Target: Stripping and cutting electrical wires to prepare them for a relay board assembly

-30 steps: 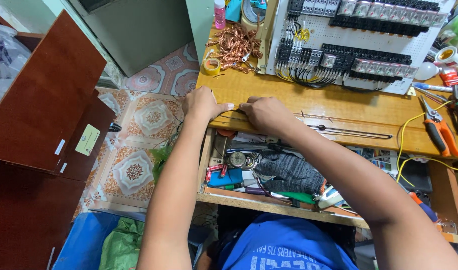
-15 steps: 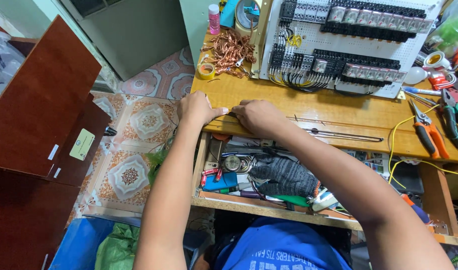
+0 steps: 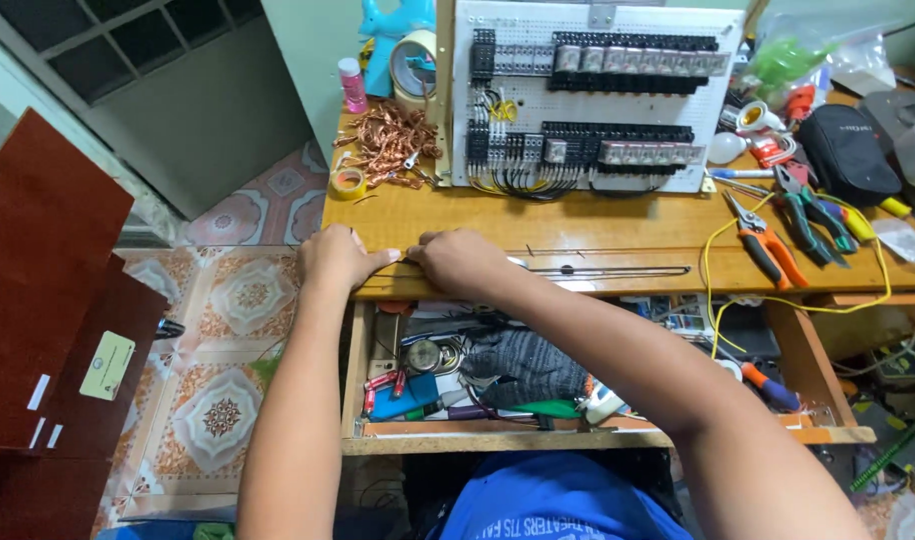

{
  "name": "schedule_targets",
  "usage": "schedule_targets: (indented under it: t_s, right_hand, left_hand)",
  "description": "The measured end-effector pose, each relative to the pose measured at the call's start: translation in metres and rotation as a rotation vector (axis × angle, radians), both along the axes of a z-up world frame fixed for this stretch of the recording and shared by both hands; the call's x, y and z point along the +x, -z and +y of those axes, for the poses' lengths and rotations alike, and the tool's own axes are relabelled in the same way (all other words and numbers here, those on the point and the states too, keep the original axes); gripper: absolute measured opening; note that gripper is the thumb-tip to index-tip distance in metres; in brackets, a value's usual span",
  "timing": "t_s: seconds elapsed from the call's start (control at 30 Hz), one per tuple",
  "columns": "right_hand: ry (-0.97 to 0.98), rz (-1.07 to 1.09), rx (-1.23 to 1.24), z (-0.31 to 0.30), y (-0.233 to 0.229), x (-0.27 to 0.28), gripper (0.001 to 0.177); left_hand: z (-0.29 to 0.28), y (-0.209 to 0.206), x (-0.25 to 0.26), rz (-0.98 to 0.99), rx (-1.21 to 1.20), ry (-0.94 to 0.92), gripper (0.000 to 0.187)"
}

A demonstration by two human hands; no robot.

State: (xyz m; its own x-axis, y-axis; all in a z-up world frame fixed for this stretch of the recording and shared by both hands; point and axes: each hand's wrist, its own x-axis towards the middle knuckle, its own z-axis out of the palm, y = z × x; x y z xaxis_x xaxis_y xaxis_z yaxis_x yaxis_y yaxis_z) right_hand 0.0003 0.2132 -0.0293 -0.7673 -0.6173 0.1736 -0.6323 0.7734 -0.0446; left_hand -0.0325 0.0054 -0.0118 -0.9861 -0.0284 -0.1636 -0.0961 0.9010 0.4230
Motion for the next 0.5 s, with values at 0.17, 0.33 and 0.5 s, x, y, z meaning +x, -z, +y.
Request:
schedule_targets:
  t_s: [0.17, 0.33, 0.5]
  right_hand:
    - [-0.020, 0.053, 0.004, 0.001, 0.005, 0.003, 0.024]
    - [-0.030, 0.108, 0.032, 0.000, 0.006, 0.005, 0.021]
    - [-0.012, 0.147, 0.070, 0.000, 0.004, 0.010, 0.021]
  left_hand:
    - [0.002, -0.013, 0.007, -0.016, -0.023, -0.007, 0.041]
    - [0.000, -0.002, -0.001, -0.016, -0.022, -0.004, 0.041]
    - [0.002, -0.017, 0.010, -0.019, 0.025, -0.018, 0.041]
